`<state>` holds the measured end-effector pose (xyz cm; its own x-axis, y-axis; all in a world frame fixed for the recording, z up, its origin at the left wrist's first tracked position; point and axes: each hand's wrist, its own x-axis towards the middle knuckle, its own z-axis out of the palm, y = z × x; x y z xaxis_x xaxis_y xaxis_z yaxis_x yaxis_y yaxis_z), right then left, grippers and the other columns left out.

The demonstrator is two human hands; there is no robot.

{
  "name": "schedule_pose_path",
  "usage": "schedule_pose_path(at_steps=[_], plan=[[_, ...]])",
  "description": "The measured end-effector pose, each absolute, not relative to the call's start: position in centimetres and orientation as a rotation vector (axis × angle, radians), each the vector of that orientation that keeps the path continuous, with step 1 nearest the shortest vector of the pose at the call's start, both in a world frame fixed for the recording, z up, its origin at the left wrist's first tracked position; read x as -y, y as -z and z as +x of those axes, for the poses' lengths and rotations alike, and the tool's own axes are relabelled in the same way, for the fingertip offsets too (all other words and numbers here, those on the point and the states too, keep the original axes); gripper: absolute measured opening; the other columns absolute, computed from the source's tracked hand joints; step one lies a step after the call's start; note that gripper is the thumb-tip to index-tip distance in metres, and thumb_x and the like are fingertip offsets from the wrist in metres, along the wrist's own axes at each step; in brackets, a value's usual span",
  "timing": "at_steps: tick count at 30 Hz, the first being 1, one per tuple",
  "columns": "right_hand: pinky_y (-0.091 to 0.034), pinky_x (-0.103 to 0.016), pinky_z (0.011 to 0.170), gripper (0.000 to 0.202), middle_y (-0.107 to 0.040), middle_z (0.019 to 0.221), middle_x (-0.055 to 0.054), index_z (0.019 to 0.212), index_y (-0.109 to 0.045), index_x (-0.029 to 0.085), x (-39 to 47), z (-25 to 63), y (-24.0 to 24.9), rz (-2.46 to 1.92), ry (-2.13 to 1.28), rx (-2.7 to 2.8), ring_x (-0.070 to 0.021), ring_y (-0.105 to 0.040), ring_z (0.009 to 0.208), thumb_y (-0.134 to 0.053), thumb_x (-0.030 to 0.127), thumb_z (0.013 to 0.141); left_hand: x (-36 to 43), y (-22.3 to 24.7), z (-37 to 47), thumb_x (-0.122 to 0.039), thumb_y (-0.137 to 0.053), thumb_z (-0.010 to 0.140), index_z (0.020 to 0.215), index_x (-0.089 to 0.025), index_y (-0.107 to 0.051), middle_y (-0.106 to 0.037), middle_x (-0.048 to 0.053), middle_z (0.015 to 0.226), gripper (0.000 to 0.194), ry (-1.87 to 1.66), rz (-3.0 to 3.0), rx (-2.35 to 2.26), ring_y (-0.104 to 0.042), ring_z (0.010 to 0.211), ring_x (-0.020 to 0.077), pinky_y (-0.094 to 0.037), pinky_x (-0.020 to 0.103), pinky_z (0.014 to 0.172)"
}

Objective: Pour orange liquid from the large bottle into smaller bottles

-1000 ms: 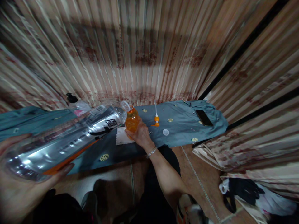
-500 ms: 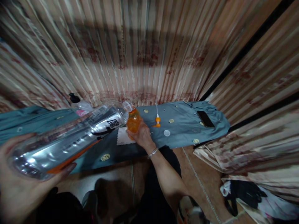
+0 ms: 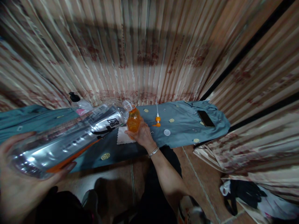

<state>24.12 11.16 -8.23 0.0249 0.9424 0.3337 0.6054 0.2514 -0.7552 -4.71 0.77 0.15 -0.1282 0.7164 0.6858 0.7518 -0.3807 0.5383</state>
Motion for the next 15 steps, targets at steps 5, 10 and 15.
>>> schedule_pose_path(at_steps=[5, 10, 15], plan=[[-0.056, -0.047, 0.1, 0.086, -0.072, 0.124, -0.013, 0.139, -0.048, 0.018, -11.1, 24.08, 8.06, -1.443, -0.509, 1.677, -0.0335, -0.069, 0.117, -0.09, 0.04, 0.067, -0.67, -0.34, -4.54, -0.061, -0.087, 0.047, 0.144, -0.026, -0.043, -0.053, 0.022, 0.135, 0.112, 1.586, -2.066, 1.716, -0.06, 0.112, 0.0487, -0.046, 0.082, 0.089], [-0.056, -0.047, 0.1, 0.085, -0.072, 0.124, -0.015, 0.14, -0.047, 0.016, -10.96, 24.03, 7.85, -1.431, -0.512, 1.684, -0.0333, -0.069, 0.116, -0.088, 0.042, 0.07, -0.81, -0.24, -4.7, -0.064, -0.086, 0.047, 0.143, -0.025, -0.044, -0.053, 0.022, 0.134, 0.113, 1.594, -2.076, 1.693, -0.059, 0.112, 0.0495, -0.045, 0.083, 0.089], [-0.056, -0.047, 0.1, 0.081, -0.073, 0.122, -0.014, 0.139, -0.048, 0.017, -10.85, 24.02, 7.83, -1.434, -0.504, 1.677, -0.0334, -0.069, 0.116, -0.085, 0.044, 0.073, -0.84, -0.18, -4.77, -0.061, -0.088, 0.045, 0.145, -0.027, -0.042, -0.053, 0.019, 0.135, 0.115, 1.597, -2.067, 1.701, -0.06, 0.112, 0.0457, -0.048, 0.078, 0.091]])
